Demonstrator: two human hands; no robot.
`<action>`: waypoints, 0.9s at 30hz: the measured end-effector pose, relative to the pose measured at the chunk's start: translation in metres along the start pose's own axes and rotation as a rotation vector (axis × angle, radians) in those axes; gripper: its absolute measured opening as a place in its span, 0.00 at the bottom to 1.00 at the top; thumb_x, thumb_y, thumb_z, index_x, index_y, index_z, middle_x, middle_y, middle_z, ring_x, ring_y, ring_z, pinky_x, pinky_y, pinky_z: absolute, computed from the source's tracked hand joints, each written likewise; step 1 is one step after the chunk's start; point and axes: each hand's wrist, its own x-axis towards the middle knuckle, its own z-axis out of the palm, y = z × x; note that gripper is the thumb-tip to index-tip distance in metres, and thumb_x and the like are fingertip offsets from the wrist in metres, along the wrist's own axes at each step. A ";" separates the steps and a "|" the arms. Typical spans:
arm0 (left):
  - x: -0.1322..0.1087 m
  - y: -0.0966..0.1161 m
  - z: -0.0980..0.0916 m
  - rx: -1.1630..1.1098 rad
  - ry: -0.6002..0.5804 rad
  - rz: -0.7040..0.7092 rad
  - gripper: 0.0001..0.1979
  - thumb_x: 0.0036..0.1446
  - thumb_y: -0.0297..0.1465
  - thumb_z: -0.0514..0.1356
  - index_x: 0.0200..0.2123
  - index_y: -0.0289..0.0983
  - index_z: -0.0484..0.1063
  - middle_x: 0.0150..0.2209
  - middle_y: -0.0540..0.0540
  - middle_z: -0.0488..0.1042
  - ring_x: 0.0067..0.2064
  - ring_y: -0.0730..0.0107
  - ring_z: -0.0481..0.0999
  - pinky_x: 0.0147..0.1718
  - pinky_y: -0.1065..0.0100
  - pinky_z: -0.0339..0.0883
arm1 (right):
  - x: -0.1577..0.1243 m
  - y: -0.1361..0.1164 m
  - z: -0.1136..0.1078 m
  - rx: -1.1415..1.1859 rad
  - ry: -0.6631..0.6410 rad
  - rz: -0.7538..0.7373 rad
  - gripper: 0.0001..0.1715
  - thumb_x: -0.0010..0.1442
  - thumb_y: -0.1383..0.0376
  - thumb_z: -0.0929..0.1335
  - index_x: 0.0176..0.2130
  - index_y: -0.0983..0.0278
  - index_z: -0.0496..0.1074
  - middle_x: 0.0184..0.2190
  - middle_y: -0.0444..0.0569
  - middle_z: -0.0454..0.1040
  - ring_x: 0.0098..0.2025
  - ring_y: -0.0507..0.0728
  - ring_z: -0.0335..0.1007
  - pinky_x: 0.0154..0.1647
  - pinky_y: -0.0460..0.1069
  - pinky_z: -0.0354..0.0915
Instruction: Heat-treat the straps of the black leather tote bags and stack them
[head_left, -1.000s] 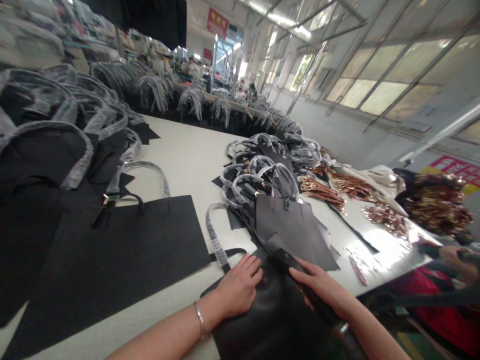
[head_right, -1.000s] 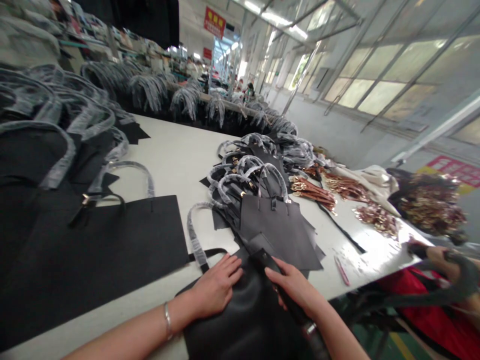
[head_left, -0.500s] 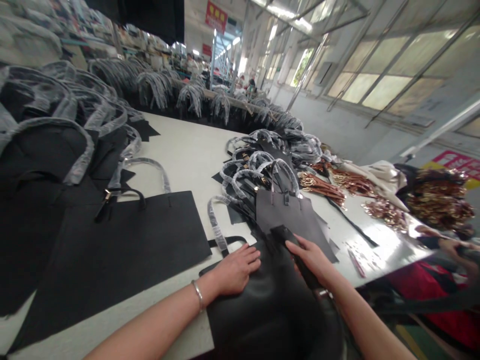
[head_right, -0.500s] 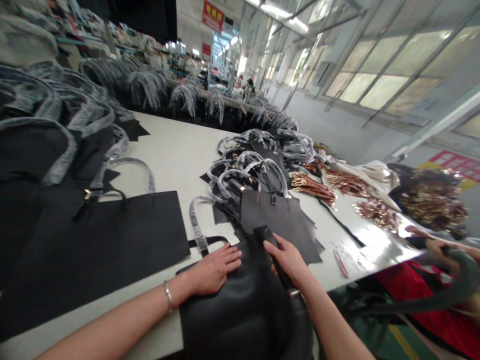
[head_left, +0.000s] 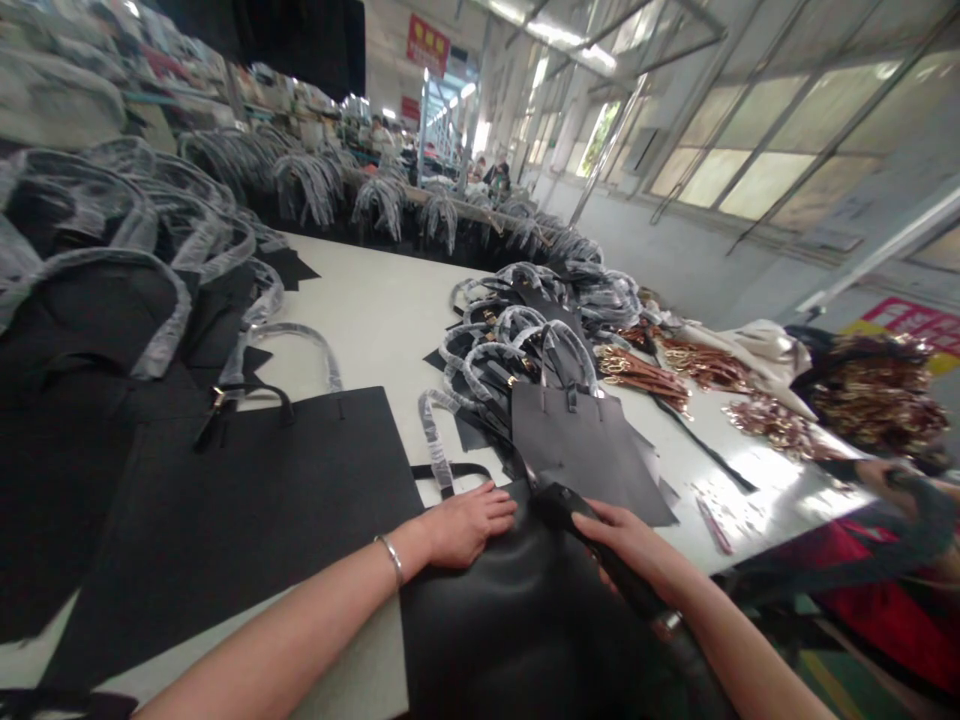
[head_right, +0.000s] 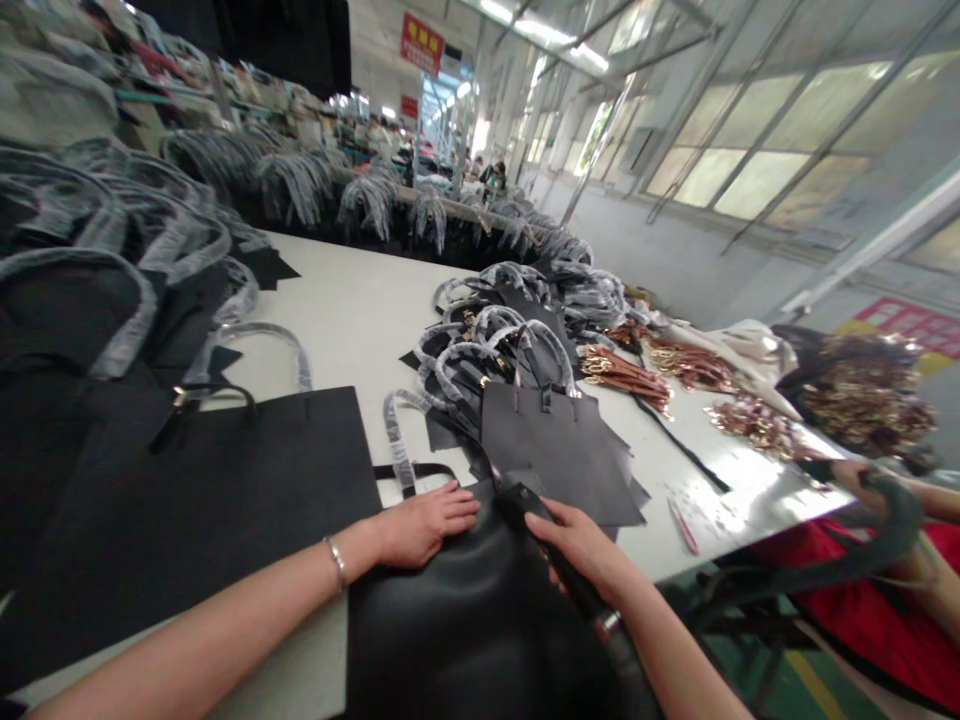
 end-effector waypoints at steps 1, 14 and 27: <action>0.000 -0.001 0.001 -0.004 -0.006 -0.002 0.21 0.60 0.29 0.52 0.56 0.37 0.66 0.59 0.40 0.67 0.62 0.59 0.61 0.65 0.55 0.42 | 0.006 -0.005 0.000 0.009 0.017 -0.016 0.28 0.57 0.52 0.69 0.54 0.60 0.68 0.18 0.39 0.68 0.15 0.50 0.65 0.13 0.43 0.61; 0.002 -0.002 -0.002 -0.056 0.038 -0.002 0.18 0.61 0.33 0.53 0.53 0.38 0.69 0.58 0.42 0.69 0.62 0.60 0.62 0.66 0.58 0.42 | 0.024 -0.018 -0.043 0.021 0.062 0.037 0.23 0.58 0.49 0.68 0.45 0.62 0.69 0.20 0.39 0.68 0.15 0.49 0.64 0.14 0.42 0.62; 0.000 -0.004 0.002 -0.049 0.035 -0.022 0.20 0.60 0.30 0.53 0.55 0.37 0.68 0.59 0.43 0.67 0.63 0.63 0.61 0.66 0.58 0.42 | 0.033 -0.024 -0.042 0.006 0.253 -0.080 0.26 0.57 0.51 0.70 0.50 0.60 0.68 0.21 0.39 0.69 0.16 0.50 0.66 0.16 0.43 0.64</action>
